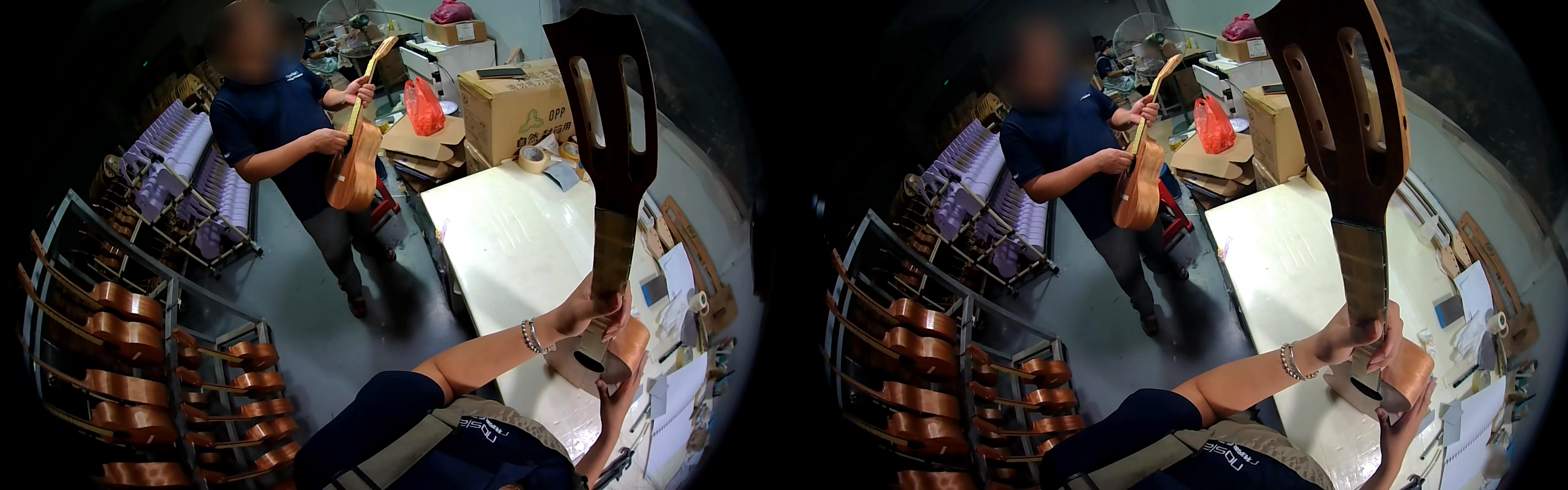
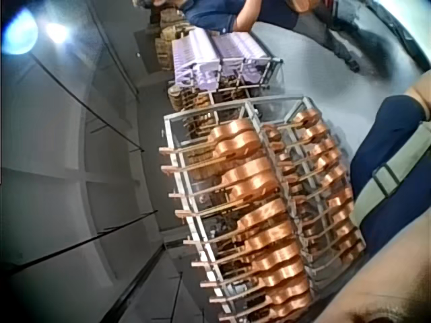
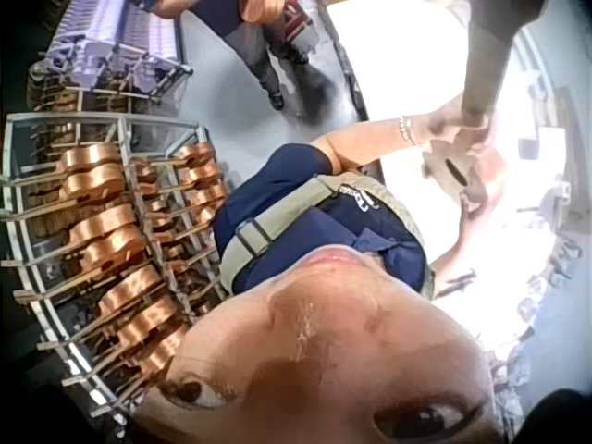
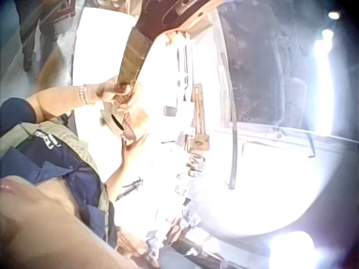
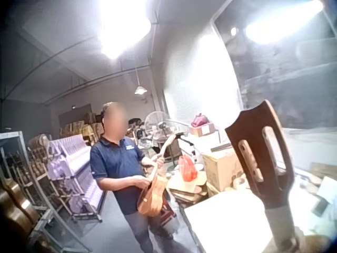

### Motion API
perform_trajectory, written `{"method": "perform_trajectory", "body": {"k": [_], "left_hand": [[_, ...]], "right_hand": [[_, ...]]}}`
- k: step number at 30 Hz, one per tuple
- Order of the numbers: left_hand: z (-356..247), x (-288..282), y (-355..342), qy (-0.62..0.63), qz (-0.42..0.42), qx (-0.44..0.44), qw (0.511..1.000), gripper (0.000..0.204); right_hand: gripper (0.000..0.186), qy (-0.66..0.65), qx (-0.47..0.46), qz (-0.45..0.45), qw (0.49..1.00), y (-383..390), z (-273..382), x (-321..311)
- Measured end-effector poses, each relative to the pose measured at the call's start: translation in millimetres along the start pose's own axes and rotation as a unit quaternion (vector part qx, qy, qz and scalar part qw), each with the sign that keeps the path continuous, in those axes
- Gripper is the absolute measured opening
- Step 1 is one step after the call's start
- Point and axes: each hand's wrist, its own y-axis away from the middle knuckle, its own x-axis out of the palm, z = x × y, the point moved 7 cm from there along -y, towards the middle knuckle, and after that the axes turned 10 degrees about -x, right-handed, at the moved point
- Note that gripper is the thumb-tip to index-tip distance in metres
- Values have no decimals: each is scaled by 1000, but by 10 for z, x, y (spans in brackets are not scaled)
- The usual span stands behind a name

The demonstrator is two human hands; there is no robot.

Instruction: The person sands the wooden body and neck of a ukulele using a piece of sandpaper and then removes the resulting dust using an air blow gun.

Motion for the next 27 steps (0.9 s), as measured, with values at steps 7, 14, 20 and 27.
{"method": "perform_trajectory", "body": {"k": [7, 14, 20, 27], "left_hand": [[5, 13, 12, -1, 3, -2, 1000, 43], [28, -12, 25, 9, -27, -16, 999, 49], [-7, 17, 32, -6, -2, 0, 1000, 44], [-23, 47, 28, -8, -7, -2, 1000, 45]], "right_hand": [[106, -3, 10, -7, 1000, 19, 12, -3], [105, 18, 13, -1, 1000, 27, 25, -6], [106, 42, 7, -3, 999, 20, 78, -15], [105, 0, 34, -2, 999, 30, 28, 2]]}}
